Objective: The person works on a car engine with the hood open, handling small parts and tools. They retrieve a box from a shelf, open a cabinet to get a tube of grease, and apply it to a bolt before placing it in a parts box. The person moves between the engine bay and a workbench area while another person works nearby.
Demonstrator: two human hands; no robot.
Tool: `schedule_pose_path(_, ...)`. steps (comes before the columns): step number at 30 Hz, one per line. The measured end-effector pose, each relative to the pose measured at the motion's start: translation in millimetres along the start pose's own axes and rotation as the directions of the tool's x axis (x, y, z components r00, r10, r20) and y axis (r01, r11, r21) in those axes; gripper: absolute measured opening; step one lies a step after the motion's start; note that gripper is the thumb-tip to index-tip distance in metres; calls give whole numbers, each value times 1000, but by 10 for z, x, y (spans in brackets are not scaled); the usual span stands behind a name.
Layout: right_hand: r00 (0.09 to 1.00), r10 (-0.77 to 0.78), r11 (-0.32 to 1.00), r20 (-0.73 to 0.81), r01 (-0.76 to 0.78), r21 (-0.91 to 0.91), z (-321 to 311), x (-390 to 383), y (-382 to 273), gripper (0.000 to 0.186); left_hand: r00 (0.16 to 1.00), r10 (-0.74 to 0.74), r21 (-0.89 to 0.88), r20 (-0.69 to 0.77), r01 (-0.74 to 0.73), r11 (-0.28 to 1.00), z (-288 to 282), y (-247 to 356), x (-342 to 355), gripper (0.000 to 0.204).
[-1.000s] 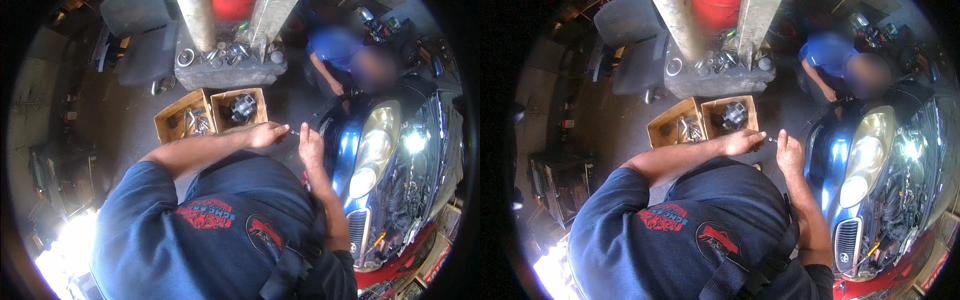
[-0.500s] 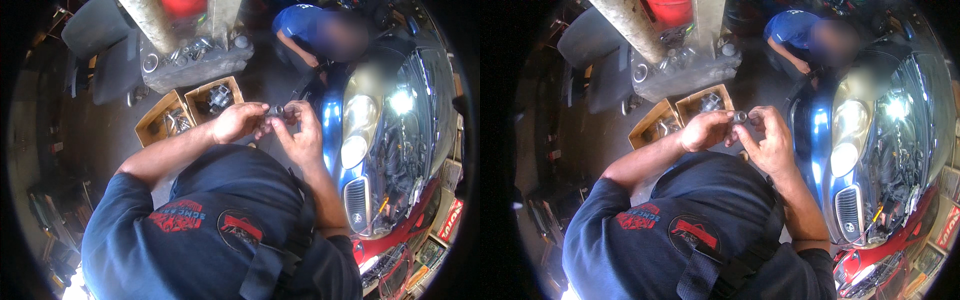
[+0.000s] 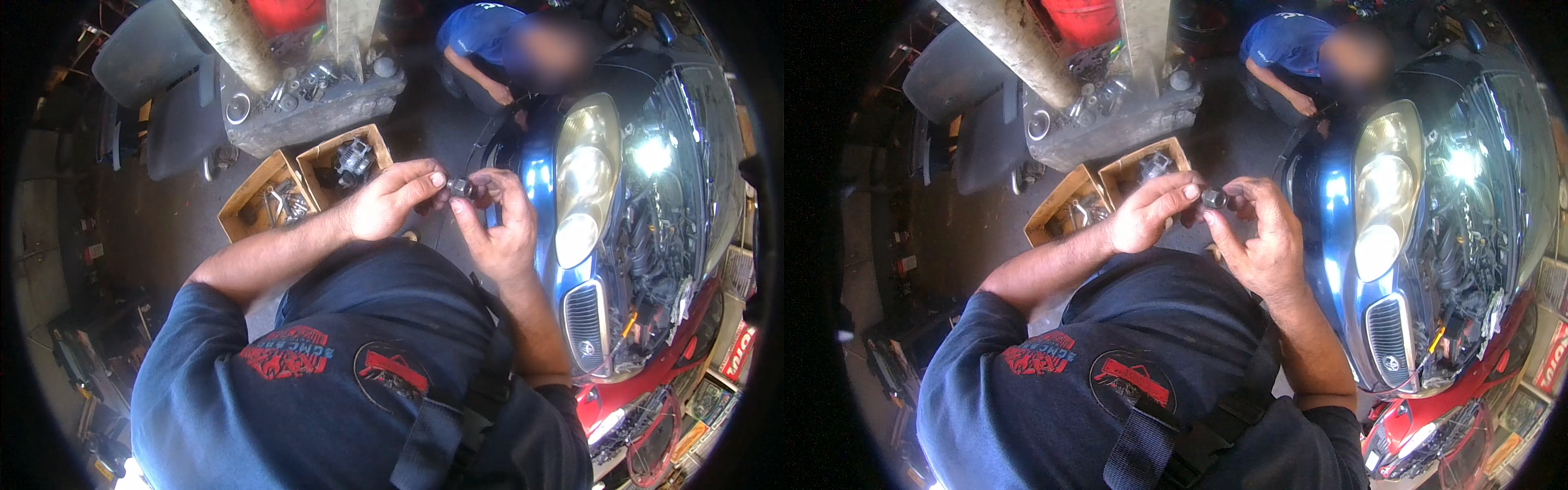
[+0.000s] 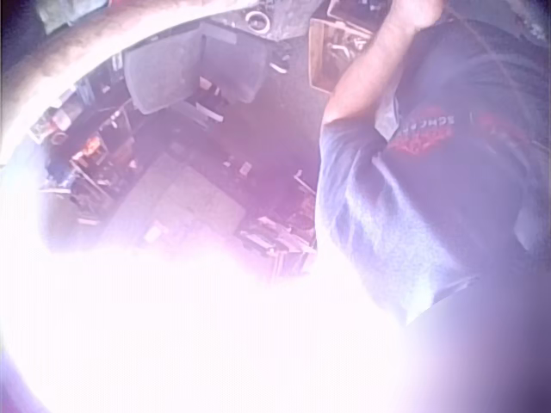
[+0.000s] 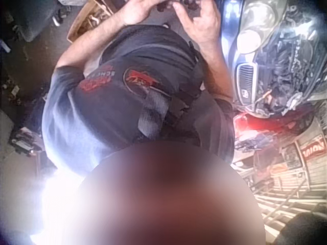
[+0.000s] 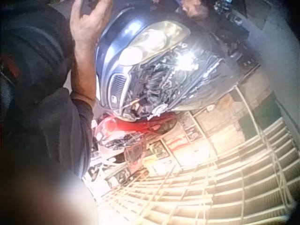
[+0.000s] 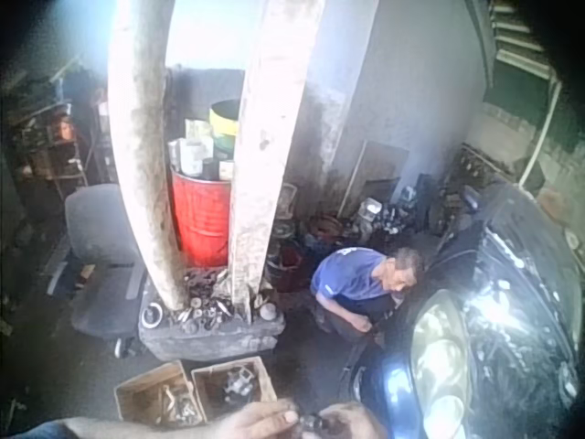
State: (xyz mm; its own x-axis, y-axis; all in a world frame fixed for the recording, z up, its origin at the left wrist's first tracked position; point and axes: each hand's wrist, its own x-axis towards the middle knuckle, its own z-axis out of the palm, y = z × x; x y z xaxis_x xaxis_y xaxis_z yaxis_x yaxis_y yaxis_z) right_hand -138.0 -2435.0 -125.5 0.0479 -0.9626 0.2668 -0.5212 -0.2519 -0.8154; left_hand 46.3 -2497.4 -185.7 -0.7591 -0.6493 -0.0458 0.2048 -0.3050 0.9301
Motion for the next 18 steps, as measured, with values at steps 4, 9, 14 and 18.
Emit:
schedule_pose_path(4, 997, 77, 997, 21, -76, -20, 15, -62, 20, 30, 980, 193, 384, -50, -160, 910, -12, 77, -53, 32)
schedule_pose_path(9, 993, 90, 989, 74, -80, -122, 40, -82, 44, 25, 992, 98, 453, -81, -51, 890, -55, 0, -66, 34)
schedule_pose_path(14, 989, 70, 996, 130, -61, -71, 25, -50, 78, 22, 989, -142, -4, -47, 142, 990, -98, -101, -33, 39)
schedule_pose_path(18, 988, 76, 994, 133, -65, -89, 7, -57, 111, 21, 979, -205, -38, -16, 205, 978, -81, -108, -23, 39)
